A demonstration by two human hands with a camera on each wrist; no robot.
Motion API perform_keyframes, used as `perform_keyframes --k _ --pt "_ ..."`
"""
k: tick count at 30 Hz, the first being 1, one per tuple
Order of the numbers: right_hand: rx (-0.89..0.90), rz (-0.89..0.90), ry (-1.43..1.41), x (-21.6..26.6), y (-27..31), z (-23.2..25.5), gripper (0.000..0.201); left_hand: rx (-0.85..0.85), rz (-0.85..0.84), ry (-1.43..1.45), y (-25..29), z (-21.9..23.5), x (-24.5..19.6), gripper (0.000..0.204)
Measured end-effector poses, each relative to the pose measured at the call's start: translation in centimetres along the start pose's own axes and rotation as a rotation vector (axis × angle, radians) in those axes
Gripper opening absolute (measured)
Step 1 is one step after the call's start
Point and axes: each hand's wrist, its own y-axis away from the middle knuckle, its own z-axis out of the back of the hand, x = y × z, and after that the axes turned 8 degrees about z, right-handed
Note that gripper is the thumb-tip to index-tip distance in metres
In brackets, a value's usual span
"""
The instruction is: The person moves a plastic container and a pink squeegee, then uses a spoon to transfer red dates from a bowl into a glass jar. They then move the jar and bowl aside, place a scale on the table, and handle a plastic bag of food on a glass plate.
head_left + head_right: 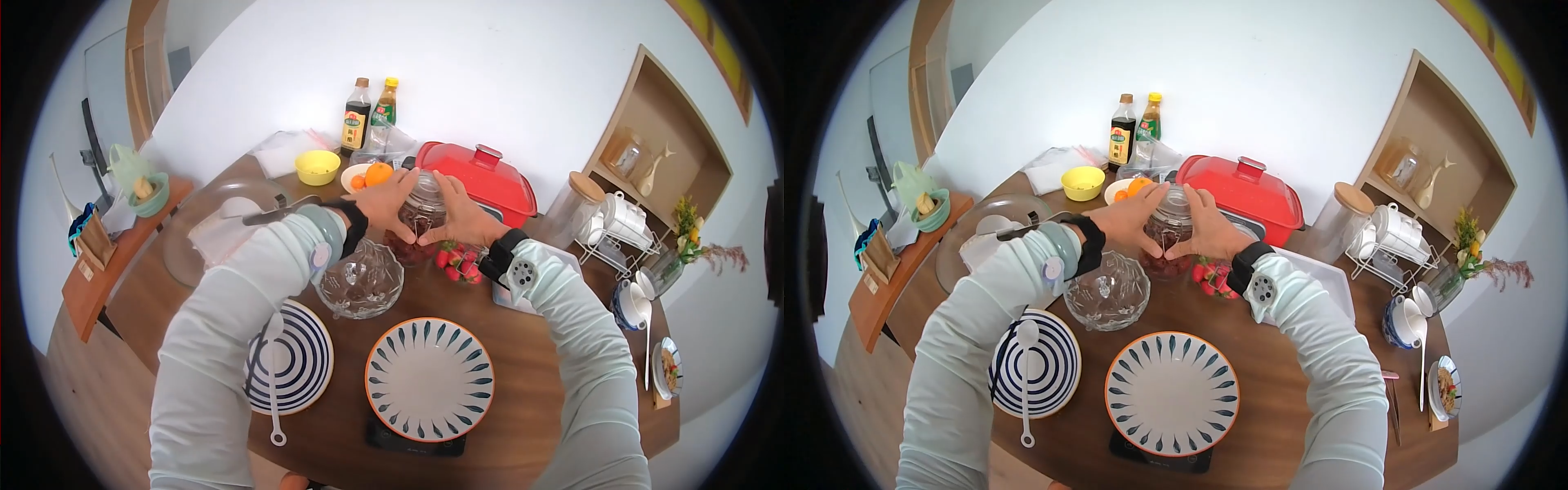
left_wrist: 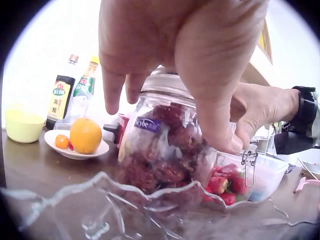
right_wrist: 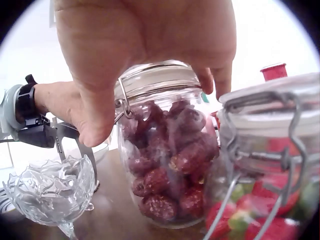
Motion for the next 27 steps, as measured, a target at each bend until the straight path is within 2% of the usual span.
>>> perform_keyframes --k 2,5,8,12,16,18,21,24,27 --pt "-0.009 -0.011 0.010 0.4 0.2 -0.1 0.127 -0.005 -0.040 -0.011 -0.4 0.3 0.6 0.113" --pt "-0.045 -0.050 0.020 0.8 0.2 -0.4 0.125 0.049 0.059 0.094 -0.8 0.8 0.3 0.099" --pt "-0.099 -0.092 0.083 1.1 0.4 -1.2 0.122 0.022 0.092 0.085 -0.6 0.4 -0.2 0.091" --pt "-0.124 -0.089 0.114 1.7 0.8 -1.5 0.115 -0.122 -0.018 0.052 -0.6 -0.6 0.7 0.089" --pt "-0.097 -0.103 0.095 2.9 0.6 -0.8 0.109 -0.086 -0.019 0.038 -0.9 -0.4 0.7 0.088" --pt "-0.144 -0.061 0.111 2.4 0.6 -1.3 0.107 -0.080 -0.031 0.049 -0.9 -0.3 0.8 0.087" --pt "-0.163 -0.029 0.123 2.1 0.5 -1.6 0.107 -0.139 -0.063 0.039 -0.8 -0.8 1.0 0.087" --pt "-0.166 -0.024 0.127 1.9 0.5 -1.7 0.107 -0.087 -0.026 0.057 -0.7 -0.3 0.7 0.088" --pt "-0.187 -0.001 0.142 1.7 0.5 -2.0 0.107 -0.138 -0.043 0.056 -1.3 -1.2 1.5 0.093"
